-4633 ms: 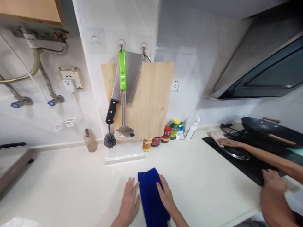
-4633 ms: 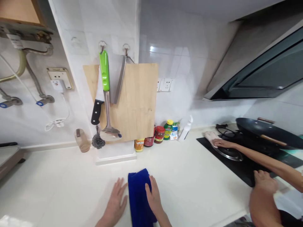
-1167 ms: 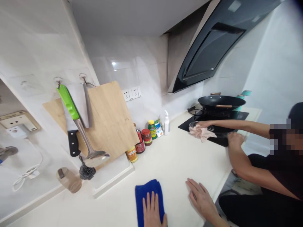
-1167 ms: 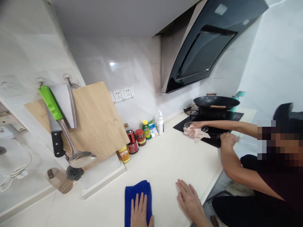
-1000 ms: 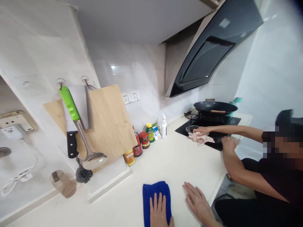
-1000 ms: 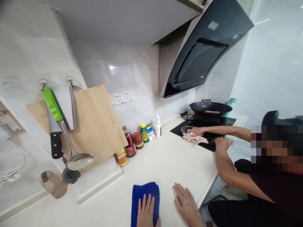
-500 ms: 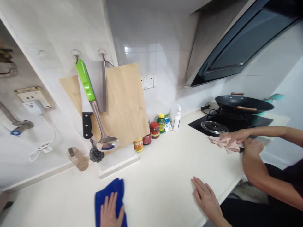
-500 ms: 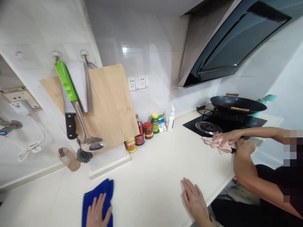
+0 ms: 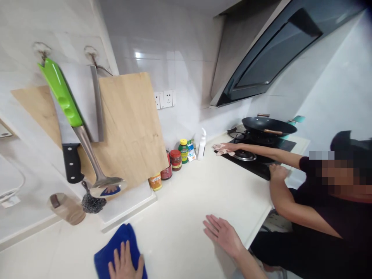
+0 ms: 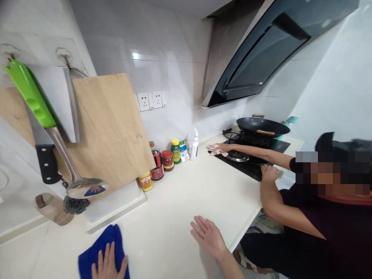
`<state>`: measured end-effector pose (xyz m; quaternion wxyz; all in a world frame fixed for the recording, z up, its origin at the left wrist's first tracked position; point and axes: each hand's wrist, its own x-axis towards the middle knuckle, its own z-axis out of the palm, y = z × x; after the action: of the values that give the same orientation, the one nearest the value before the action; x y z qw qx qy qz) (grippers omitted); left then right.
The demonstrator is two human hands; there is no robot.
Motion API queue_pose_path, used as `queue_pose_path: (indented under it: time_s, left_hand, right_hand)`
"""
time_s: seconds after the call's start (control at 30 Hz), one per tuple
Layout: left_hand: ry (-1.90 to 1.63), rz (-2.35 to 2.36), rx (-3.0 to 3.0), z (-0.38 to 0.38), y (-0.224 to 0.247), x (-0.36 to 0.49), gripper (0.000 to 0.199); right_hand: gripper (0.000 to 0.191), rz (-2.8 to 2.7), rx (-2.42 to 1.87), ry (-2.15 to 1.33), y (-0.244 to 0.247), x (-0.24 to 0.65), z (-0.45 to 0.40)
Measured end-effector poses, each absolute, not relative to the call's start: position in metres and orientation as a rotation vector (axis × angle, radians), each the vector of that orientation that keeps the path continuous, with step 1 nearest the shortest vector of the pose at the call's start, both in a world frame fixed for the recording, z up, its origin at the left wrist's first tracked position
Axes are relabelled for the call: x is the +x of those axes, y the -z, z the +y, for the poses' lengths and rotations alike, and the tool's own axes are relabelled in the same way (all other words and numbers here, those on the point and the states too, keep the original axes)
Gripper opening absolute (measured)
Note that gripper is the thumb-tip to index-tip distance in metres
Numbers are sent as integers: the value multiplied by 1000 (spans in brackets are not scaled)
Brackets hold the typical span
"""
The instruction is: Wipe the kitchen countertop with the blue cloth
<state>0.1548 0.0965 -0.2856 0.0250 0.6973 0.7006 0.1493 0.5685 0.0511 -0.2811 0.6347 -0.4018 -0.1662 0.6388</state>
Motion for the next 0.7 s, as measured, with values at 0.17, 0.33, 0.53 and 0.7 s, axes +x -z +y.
queue_pose_path:
  time_s: [0.17, 0.33, 0.53, 0.7]
  left_hand:
    - [-549, 2010, 2350, 105, 314, 229, 62]
    - [-682, 1689, 2584, 96, 340, 285, 73]
    - [-641, 1564, 2610, 87, 345, 291, 76]
    - [-650, 1571, 2636, 90, 348, 291, 77]
  right_hand:
    - [52, -374, -787, -1568, 267, 552, 73]
    - [51, -337, -733, -1675, 267, 530, 70]
    - [46, -322, -805, -1673, 267, 509, 72]
    - [55, -633, -914, -1561, 266, 509, 71]
